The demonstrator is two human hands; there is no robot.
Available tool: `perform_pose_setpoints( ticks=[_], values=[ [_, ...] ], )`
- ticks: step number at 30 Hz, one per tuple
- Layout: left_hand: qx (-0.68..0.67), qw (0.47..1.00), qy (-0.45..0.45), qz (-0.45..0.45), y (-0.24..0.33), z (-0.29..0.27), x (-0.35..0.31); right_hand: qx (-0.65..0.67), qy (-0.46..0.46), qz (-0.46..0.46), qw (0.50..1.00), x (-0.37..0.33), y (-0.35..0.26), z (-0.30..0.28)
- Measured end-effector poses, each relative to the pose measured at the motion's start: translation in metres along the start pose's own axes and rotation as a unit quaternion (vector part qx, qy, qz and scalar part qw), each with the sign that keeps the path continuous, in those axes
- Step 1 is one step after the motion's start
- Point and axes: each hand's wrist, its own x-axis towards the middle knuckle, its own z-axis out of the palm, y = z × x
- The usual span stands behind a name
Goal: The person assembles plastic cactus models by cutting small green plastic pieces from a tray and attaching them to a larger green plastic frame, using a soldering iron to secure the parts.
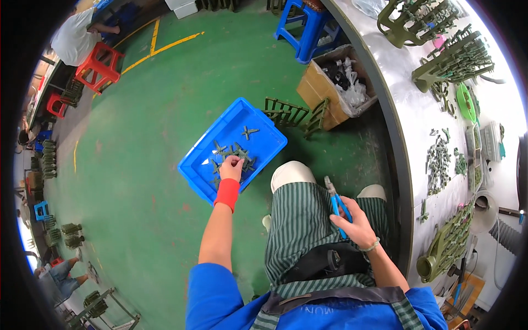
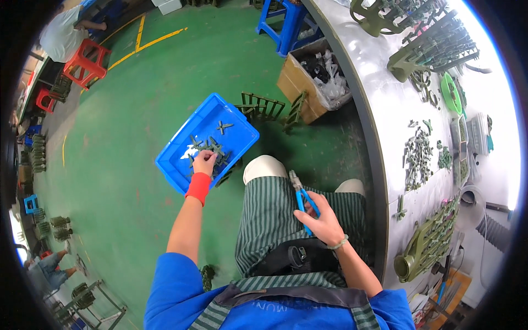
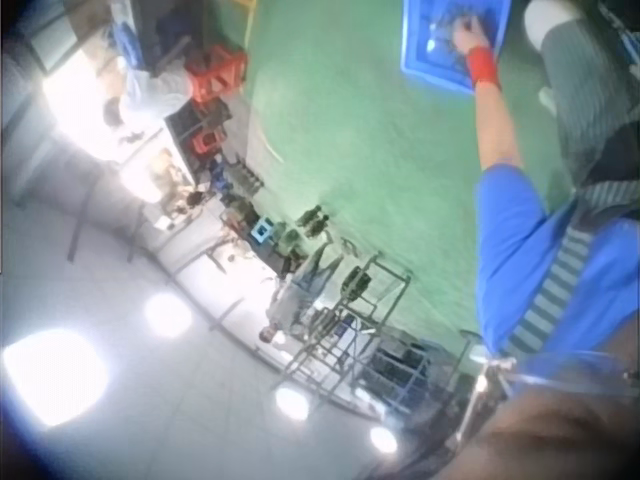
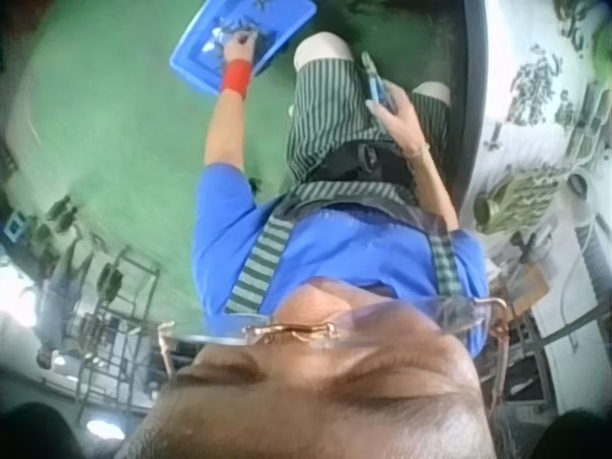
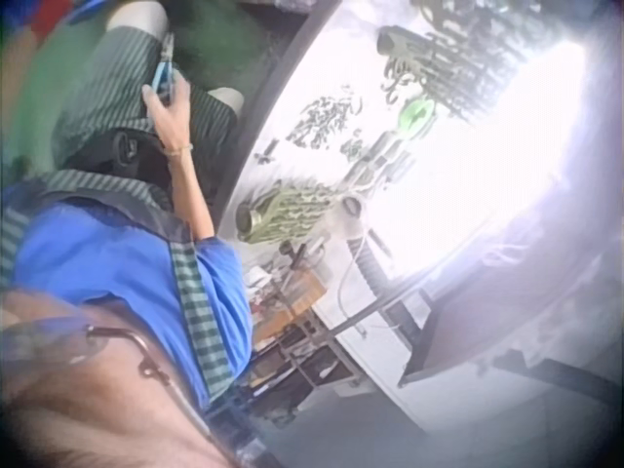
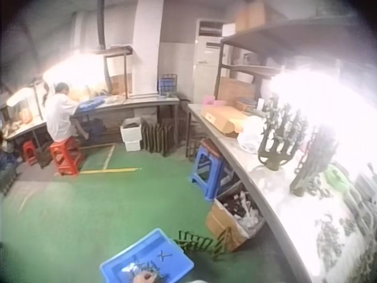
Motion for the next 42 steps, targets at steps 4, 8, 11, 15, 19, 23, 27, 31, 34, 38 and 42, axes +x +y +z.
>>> perform_pose_setpoints(
  ticks=[4,8,11,15,19,23,27,31,34,38,42],
  values=[
    [-0.335,0.929,-0.095,-0.122,0.095,-0.034,-0.029,-0.202,-0.018,-0.165,0.965,0.017,-0.016,0.006],
    [-0.462,0.857,-0.195,-0.119,0.151,-0.071,-0.068,-0.251,-0.020,-0.233,0.939,0.023,-0.038,0.019],
    [-0.451,0.858,-0.228,-0.089,0.184,-0.092,-0.087,-0.349,0.002,-0.327,0.878,0.021,-0.046,0.019],
    [-0.420,0.869,-0.257,-0.052,0.206,-0.101,-0.100,-0.377,0.018,-0.365,0.851,0.015,-0.047,0.009],
    [-0.391,0.873,-0.290,-0.030,0.218,-0.101,-0.108,-0.393,0.036,-0.386,0.834,0.008,-0.043,0.000],
    [-0.383,0.865,-0.323,-0.005,0.233,-0.104,-0.116,-0.383,0.017,-0.387,0.838,0.002,-0.037,-0.008],
    [-0.417,0.840,-0.344,-0.050,0.246,-0.098,-0.119,-0.348,0.008,-0.391,0.852,-0.002,-0.029,-0.017],
    [-0.442,0.823,-0.352,-0.056,0.267,-0.084,-0.123,-0.310,0.032,-0.387,0.868,-0.010,-0.023,-0.028],
    [-0.431,0.821,-0.374,-0.031,0.293,-0.068,-0.119,-0.210,0.036,-0.330,0.920,-0.019,-0.016,-0.040],
    [-0.433,0.805,-0.405,-0.003,0.341,-0.039,-0.119,0.052,0.047,-0.242,0.968,-0.036,0.001,-0.079],
    [-0.350,0.841,-0.386,0.145,0.381,-0.006,-0.114,0.432,0.069,-0.224,0.871,-0.052,0.000,-0.111]
  ],
)
